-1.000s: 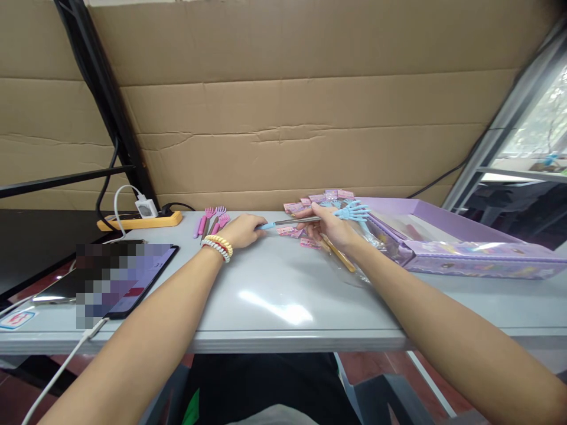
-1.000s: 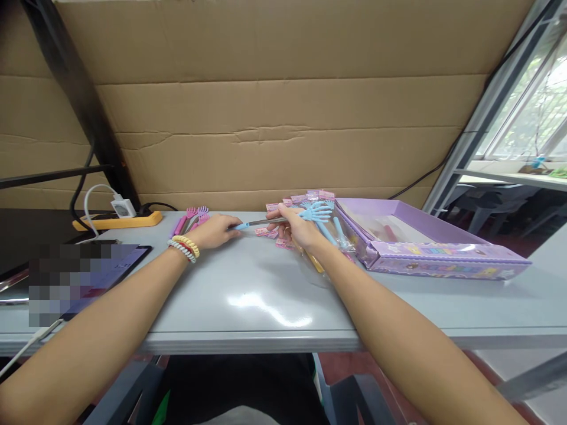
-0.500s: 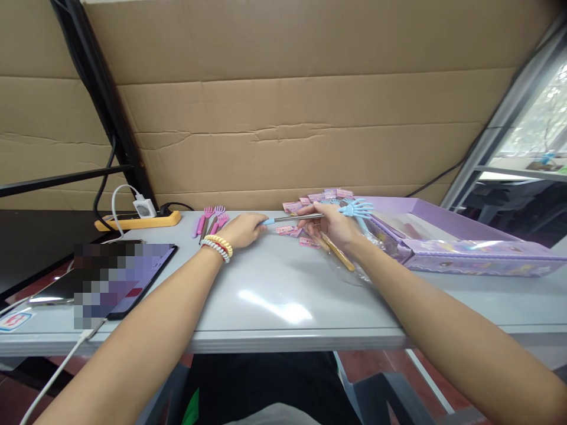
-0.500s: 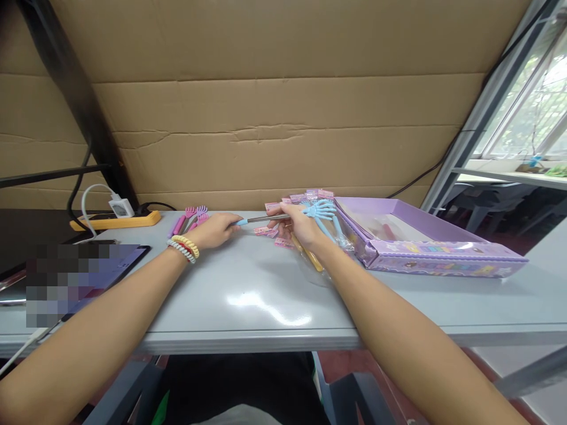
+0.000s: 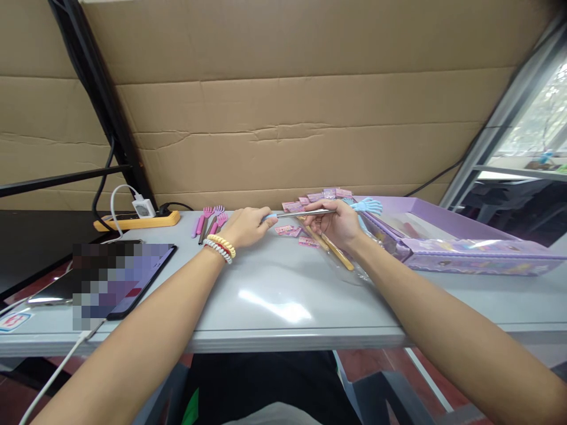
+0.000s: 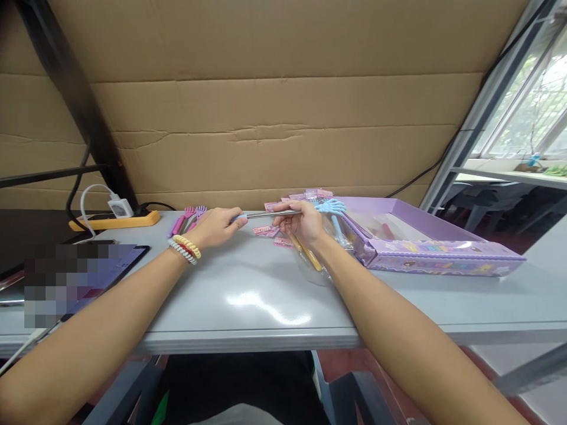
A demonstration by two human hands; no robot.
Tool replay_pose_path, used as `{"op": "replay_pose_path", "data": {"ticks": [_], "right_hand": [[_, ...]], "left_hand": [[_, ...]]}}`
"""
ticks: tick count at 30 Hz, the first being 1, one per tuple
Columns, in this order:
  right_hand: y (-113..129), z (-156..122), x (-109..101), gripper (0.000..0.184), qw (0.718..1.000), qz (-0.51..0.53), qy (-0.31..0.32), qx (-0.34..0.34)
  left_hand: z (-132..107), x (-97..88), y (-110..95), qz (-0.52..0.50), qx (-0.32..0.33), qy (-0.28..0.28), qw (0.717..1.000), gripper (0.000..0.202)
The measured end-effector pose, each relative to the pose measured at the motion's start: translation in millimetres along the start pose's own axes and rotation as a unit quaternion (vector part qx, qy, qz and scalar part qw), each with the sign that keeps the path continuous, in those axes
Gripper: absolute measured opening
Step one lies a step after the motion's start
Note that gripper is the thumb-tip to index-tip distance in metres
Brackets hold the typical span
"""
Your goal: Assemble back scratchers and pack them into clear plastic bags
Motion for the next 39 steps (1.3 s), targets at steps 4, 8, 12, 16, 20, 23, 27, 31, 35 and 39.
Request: {"op": "replay_pose_path", "data": {"ticks": [4, 8, 12, 16, 20, 23, 27, 31, 35, 39], "right_hand": [[0.6, -0.6, 3.7, 0.029, 1.0, -0.008, 0.008, -0.029], [1.6, -2.2, 6.8, 0.028, 0.998, -0.024, 0.024, -0.047], [3.9, -4.2, 8.3, 0.028, 0.998, -0.015, 0.029, -0.056], [4.2, -6.1, 14.5, 0.027, 0.997, -0.017, 0.043, -0.054], [2.1, -6.3, 20.3, 0.027, 0.996, -0.032, 0.06, -0.06], [0.8, -5.3, 21.7, 0.027, 0.994, -0.038, 0.072, -0.067], [-1.4, -2.5, 21.7, 0.027, 0.994, -0.06, 0.078, -0.047], [-8.2, 0.4, 19.4, 0.032, 0.992, -0.107, 0.068, 0.009], [-11.0, -0.7, 16.7, 0.032, 0.987, -0.148, 0.061, 0.006], [-2.4, -0.2, 6.5, 0.031, 0.983, -0.179, -0.028, -0.033]], "left_hand": [[0.7, -5.8, -0.8, 0.023, -0.023, 0.001, 0.999, 0.046], [-0.1, -9.9, -1.8, 0.0, -0.021, 0.013, 1.0, 0.044], [0.4, -12.4, -6.7, -0.038, -0.004, 0.018, 0.999, 0.044], [2.2, -13.3, -14.9, -0.073, 0.013, 0.018, 0.997, 0.044], [4.0, -14.6, -26.5, -0.099, 0.021, 0.017, 0.995, 0.043], [5.2, -13.6, -31.9, -0.111, 0.017, 0.021, 0.993, 0.043], [5.5, -9.4, -25.0, -0.103, 0.021, 0.011, 0.994, 0.043], [3.6, -5.6, -9.2, -0.093, 0.023, -0.006, 0.995, 0.045], [1.8, -1.9, 0.6, -0.145, 0.026, 0.02, 0.989, 0.049], [0.2, -2.4, 14.7, -0.125, -0.007, 0.028, 0.992, 0.052]]}}
Point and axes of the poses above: each hand's wrist, its own z-axis towards the middle knuckle, its own x-axis out of the palm, y = z × x, the point moved 4 cm from there along z, towards the middle knuckle, and after that the axes turned 9 degrees about x, right-handed, at the moved point
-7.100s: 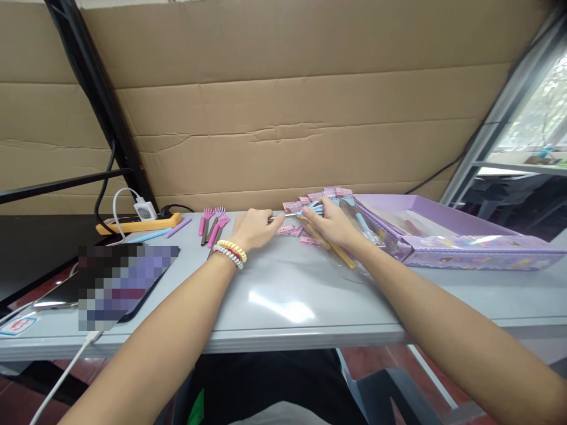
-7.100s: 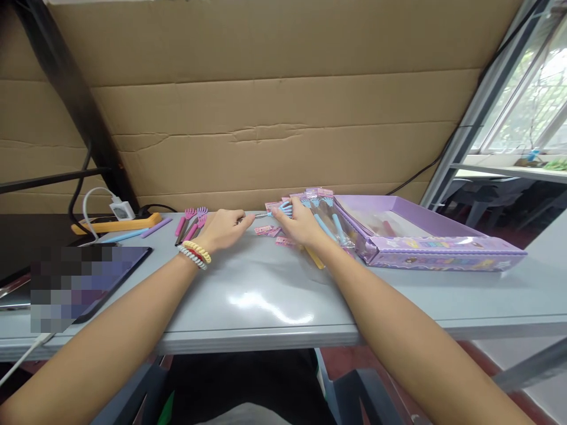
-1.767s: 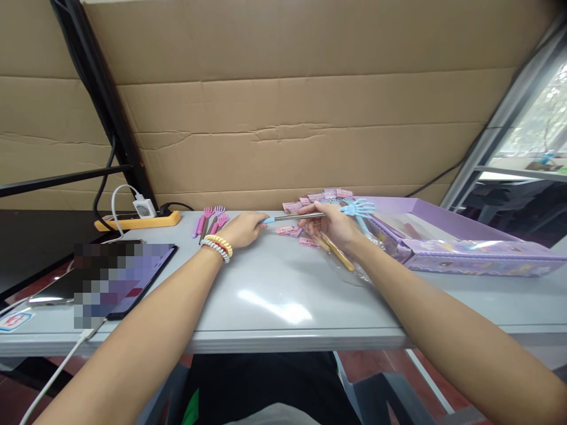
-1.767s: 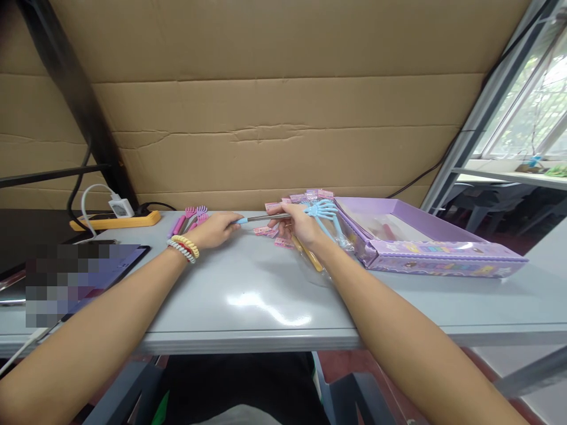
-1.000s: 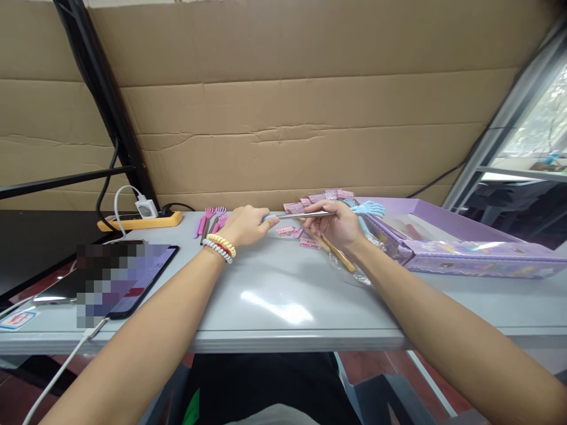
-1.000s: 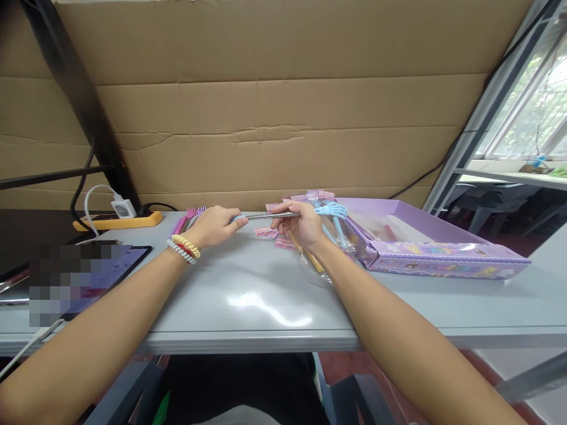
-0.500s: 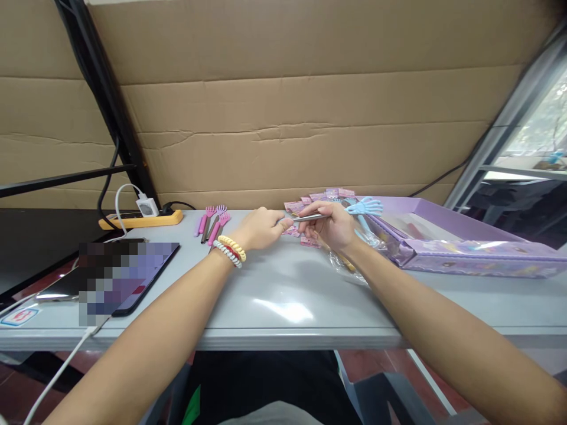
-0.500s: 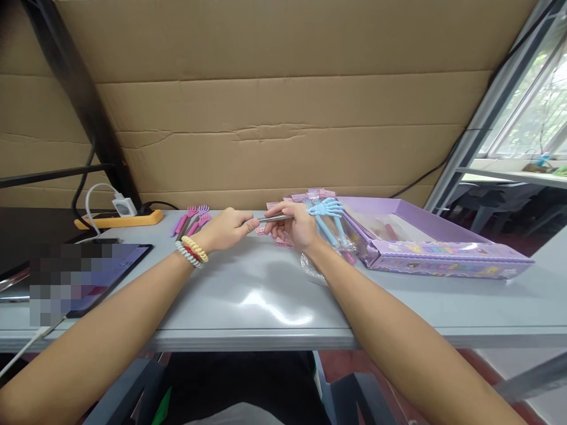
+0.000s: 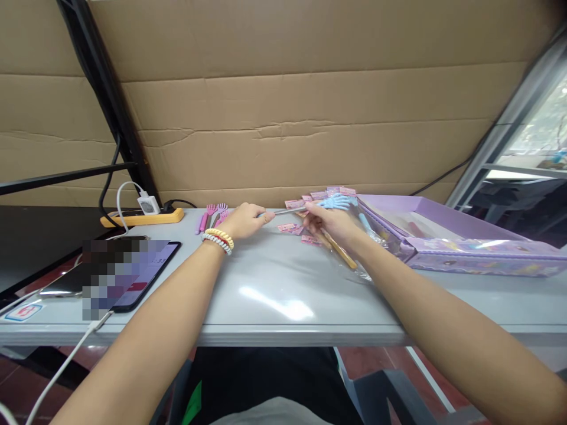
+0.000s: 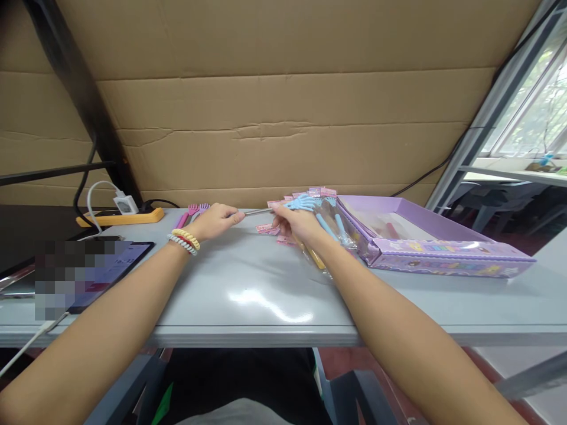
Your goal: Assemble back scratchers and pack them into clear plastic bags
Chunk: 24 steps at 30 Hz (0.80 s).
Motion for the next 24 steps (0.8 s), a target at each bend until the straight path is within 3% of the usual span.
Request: {"op": "replay_pose_path", "data": {"ticks": [5, 7, 9, 11, 13, 15, 20, 24], "right_hand": [[4.1, 5.3, -32.8, 0.036, 0.98, -0.003, -0.192, -0.044], [6.2, 4.1, -39.7, 0.041, 0.966, -0.085, -0.228, -0.086], [9.4, 1.9, -35.4, 0.04, 0.944, -0.22, -0.196, -0.147], [9.4, -0.7, -22.9, 0.033, 0.915, -0.339, -0.106, -0.193], [8.2, -3.8, -11.1, 0.028, 0.889, -0.403, -0.034, -0.216], [8.3, -6.1, -3.3, 0.026, 0.876, -0.427, -0.007, -0.222], [8.5, -8.9, 6.8, 0.031, 0.892, -0.401, 0.022, -0.209], [9.4, -10.2, 5.9, 0.03, 0.906, -0.366, -0.001, -0.211]], "left_hand": [[-5.7, -6.6, 21.4, 0.075, -0.072, -0.008, 0.995, 0.054], [-7.6, -5.8, 26.0, 0.075, -0.086, 0.011, 0.993, 0.056], [-8.4, -4.6, 27.2, 0.068, -0.086, 0.03, 0.993, 0.058], [-8.1, -4.1, 26.0, 0.066, -0.079, 0.046, 0.994, 0.06], [-7.3, -5.5, 24.6, 0.077, -0.079, 0.048, 0.993, 0.061], [-6.6, -8.9, 24.9, 0.101, -0.098, 0.031, 0.99, 0.064], [-5.6, -18.9, 29.9, 0.168, -0.129, -0.047, 0.976, 0.067], [-10.6, -23.2, 43.4, 0.17, -0.193, -0.086, 0.963, 0.074]]}}
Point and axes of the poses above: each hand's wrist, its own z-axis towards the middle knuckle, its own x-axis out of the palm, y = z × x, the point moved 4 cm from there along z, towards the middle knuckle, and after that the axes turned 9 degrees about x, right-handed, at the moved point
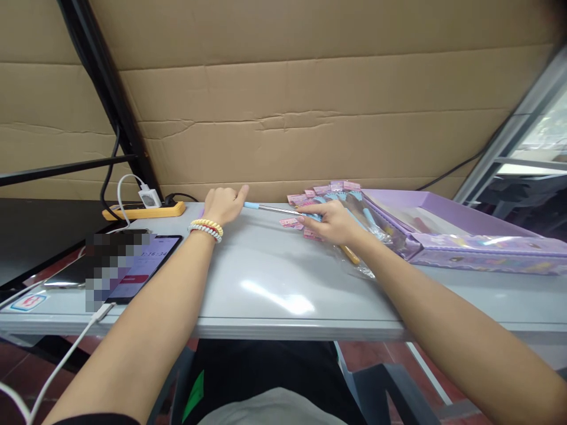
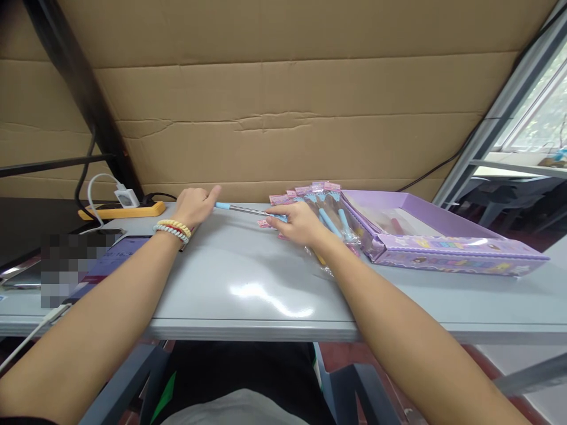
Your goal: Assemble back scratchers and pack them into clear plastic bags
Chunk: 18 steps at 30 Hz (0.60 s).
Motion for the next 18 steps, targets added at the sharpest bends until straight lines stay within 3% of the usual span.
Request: {"op": "replay_pose_path", "data": {"ticks": [4, 8, 13, 18], "right_hand": [[3.8, -1.9, -0.5, 0.03, 1.0, 0.013, -0.001, -0.002], [14.0, -5.7, 2.8, 0.031, 1.0, 0.004, 0.003, -0.03], [28.2, -10.9, 8.5, 0.031, 0.995, -0.04, -0.068, -0.062], [37.4, -15.3, 10.1, 0.033, 0.991, -0.041, -0.111, -0.057]], "left_hand": [[-1.5, 2.8, 9.3, -0.017, -0.049, 0.021, 0.998, 0.078], [-1.5, 0.7, 3.8, 0.027, -0.017, 0.043, 0.999, 0.069], [0.2, -8.4, -9.6, 0.069, 0.017, 0.051, 0.996, 0.054], [-1.5, -22.3, -29.0, 0.089, 0.039, 0.058, 0.994, 0.051]]}}
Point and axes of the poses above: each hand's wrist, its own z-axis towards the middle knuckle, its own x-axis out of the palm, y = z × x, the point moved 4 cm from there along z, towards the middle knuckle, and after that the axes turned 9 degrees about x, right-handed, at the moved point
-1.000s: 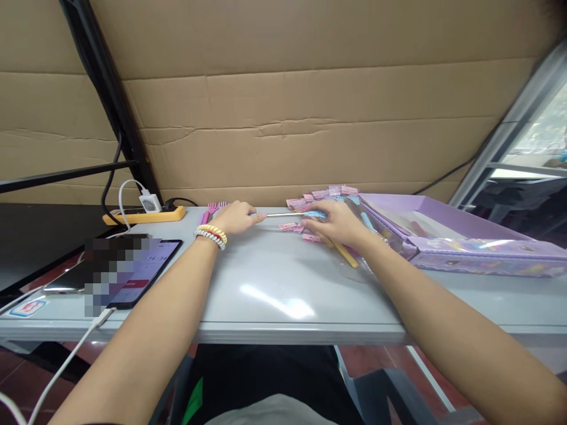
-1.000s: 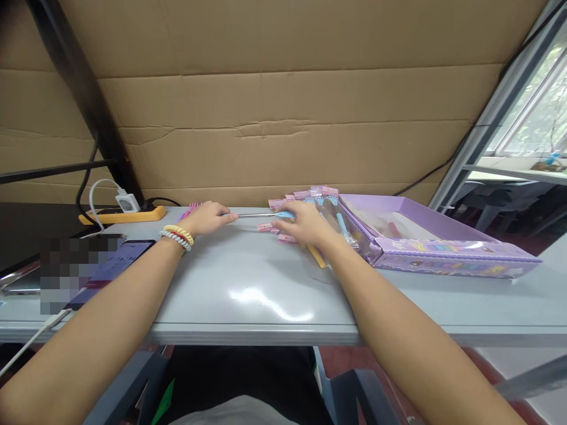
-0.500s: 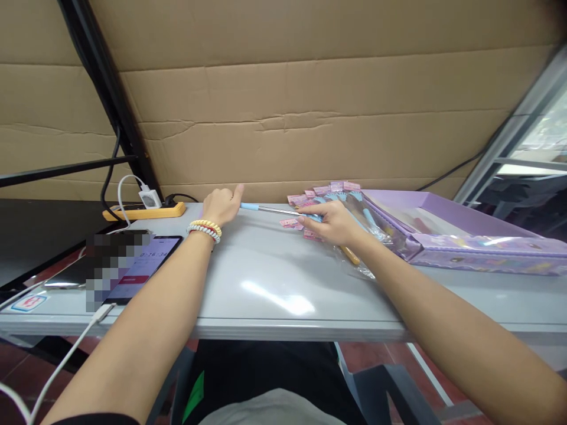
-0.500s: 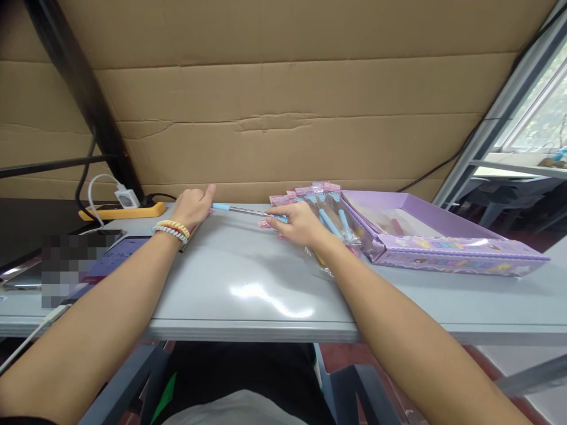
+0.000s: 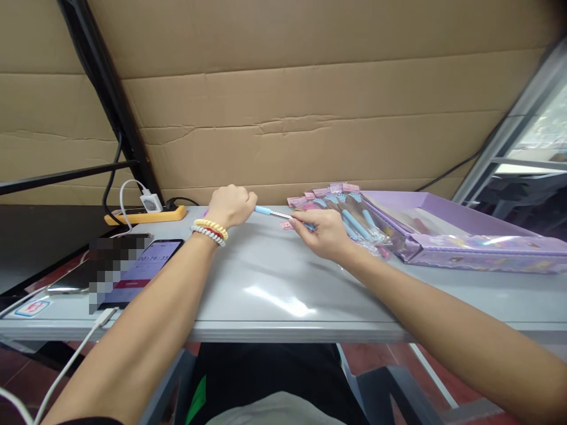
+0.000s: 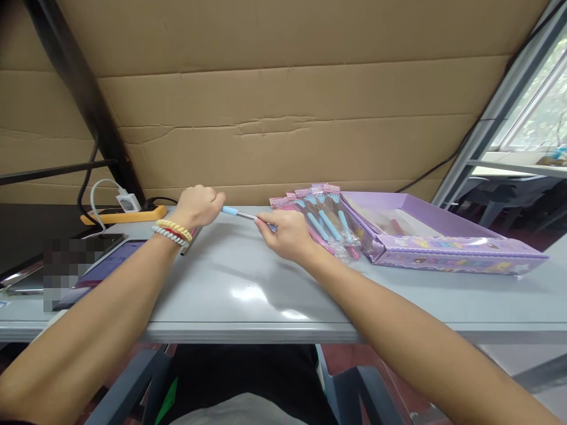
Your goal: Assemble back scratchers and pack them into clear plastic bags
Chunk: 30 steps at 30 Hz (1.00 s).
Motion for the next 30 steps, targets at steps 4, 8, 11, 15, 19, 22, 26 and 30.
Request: {"op": "replay_pose_path", "data": {"ticks": [4, 8, 11, 15, 19, 22, 26, 30], "right_hand": [[1.9, -2.3, -2.1, 0.033, 1.0, -0.008, -0.003, 0.001], [1.7, -3.5, -2.2, 0.032, 1.0, -0.012, 0.0, -0.003], [2.3, -3.8, -1.9, 0.033, 1.0, -0.011, 0.002, -0.005], [1.8, -3.3, -3.6, 0.031, 1.0, -0.011, -0.006, -0.001], [-2.7, 0.1, -6.9, 0.027, 1.0, -0.008, -0.01, -0.009], [-7.9, 5.0, -7.4, 0.029, 1.0, -0.005, 0.026, -0.016], [-15.9, 10.1, -9.2, 0.029, 0.998, -0.006, 0.065, -0.003], [-24.0, 11.1, -12.1, 0.027, 0.996, -0.008, 0.081, 0.028]], "left_hand": [[-4.9, -8.0, -14.4, 0.037, 0.06, 0.029, 0.997, 0.047], [-9.0, -13.0, -23.3, 0.063, 0.087, 0.04, 0.993, 0.044], [-10.5, -16.9, -26.8, 0.058, 0.07, 0.033, 0.995, 0.045], [-12.8, -21.4, -32.5, 0.049, 0.074, 0.02, 0.996, 0.042], [-14.7, -18.6, -37.2, 0.028, 0.086, 0.027, 0.996, 0.039], [-14.2, -12.8, -41.1, 0.022, 0.103, 0.014, 0.994, 0.04], [-13.0, -5.7, -43.5, -0.001, 0.089, -0.01, 0.996, 0.055], [-15.2, -2.8, -50.7, -0.049, 0.129, -0.053, 0.989, 0.064]]}}
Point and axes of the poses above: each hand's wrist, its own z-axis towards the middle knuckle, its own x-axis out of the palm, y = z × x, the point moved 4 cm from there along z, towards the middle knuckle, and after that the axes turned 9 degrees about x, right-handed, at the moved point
